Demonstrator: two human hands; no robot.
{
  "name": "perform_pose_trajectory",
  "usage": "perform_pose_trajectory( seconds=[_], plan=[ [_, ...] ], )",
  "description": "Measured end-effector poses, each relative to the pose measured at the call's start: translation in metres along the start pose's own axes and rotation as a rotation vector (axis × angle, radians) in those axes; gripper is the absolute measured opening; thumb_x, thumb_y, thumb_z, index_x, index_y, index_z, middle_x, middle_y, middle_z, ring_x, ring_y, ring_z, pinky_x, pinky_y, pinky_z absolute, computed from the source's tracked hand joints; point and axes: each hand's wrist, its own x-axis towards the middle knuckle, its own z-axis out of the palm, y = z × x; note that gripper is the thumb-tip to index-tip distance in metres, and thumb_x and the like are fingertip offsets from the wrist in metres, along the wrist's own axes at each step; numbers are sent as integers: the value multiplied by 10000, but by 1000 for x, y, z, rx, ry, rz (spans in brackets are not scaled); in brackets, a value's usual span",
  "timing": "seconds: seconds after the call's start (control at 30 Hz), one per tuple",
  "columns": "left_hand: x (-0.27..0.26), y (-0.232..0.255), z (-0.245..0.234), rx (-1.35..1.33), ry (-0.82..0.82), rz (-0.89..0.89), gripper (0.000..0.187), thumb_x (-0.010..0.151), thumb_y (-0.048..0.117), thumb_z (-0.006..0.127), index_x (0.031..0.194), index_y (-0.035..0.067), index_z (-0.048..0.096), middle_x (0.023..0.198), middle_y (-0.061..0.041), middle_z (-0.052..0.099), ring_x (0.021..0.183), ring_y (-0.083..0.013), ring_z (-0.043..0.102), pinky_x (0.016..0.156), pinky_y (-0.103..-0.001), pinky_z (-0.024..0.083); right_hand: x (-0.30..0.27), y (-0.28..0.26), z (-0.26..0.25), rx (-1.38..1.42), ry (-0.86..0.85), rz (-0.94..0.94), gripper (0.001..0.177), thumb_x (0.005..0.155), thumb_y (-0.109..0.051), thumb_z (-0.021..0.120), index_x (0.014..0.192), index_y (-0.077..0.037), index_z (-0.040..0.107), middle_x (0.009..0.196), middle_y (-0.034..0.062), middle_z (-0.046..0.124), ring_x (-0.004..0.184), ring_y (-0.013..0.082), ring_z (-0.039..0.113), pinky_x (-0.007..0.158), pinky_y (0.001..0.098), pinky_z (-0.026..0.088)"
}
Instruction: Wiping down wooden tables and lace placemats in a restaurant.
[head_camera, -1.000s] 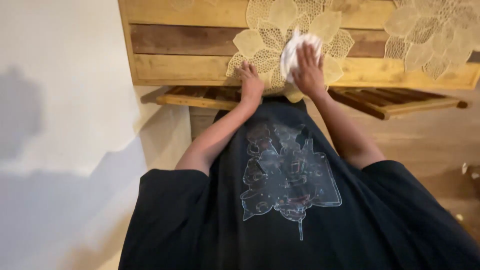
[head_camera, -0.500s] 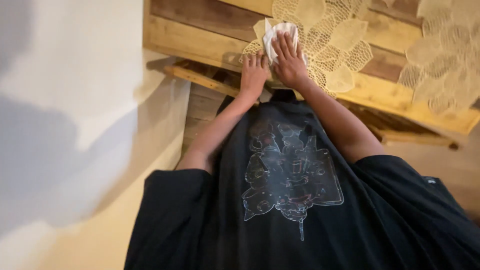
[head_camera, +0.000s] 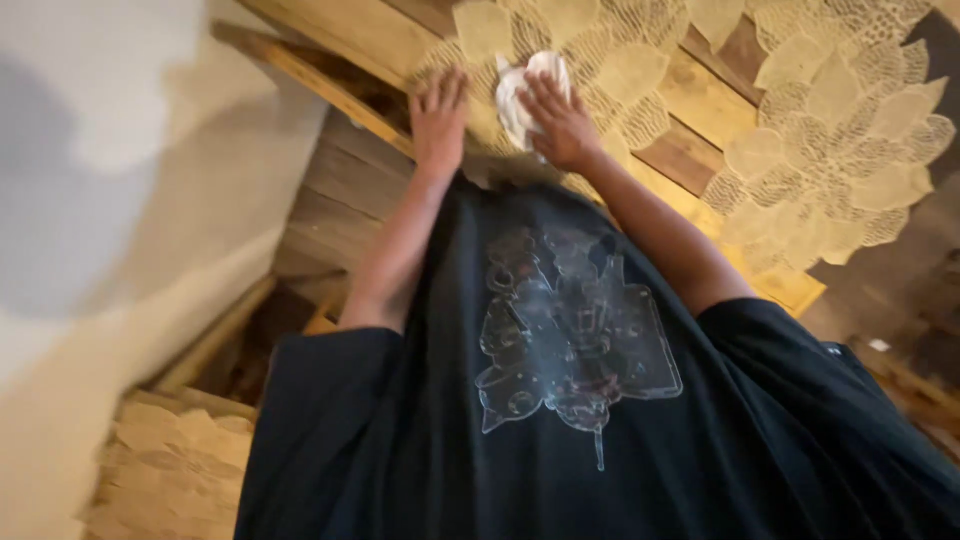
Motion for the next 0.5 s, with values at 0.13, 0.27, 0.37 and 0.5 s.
perform_pose_trajectory(
  seconds=[0.13,0.27,0.37,0.5],
  plan=[
    [-22,21,4,123,105,-79,733,929,86,645,1607,201,391,1705,-72,195,1529,-398,289,1119,-629,345,-52,57,-12,18,-1,98,741,1022,-360,612,1672,-187,301,1760,112,160,1633,336,127,1259,640,154],
    [-36,54,9,-245,158,-290,757,955,211,731,1596,143,335,1673,-194,182,1489,-477,277,1117,-623,349,-87,102,-9,-39,209,140,741,1065,-331,594,1677,-59,275,1749,201,157,1620,395,121,1286,629,179],
    [-37,59,59,-515,232,-326,771,936,254,785,1560,103,359,1646,-247,220,1459,-490,310,1121,-583,370,-84,98,-9,-87,269,234,717,1097,-280,590,1704,-56,280,1773,196,165,1639,392,116,1290,641,152],
    [-32,48,86,-786,397,-292,652,944,218,811,1474,92,453,1664,-235,315,1471,-379,450,1168,-484,445,-54,74,13,-69,213,319,752,1027,-234,589,1665,-4,263,1727,238,138,1581,424,92,1195,700,91]
  ],
)
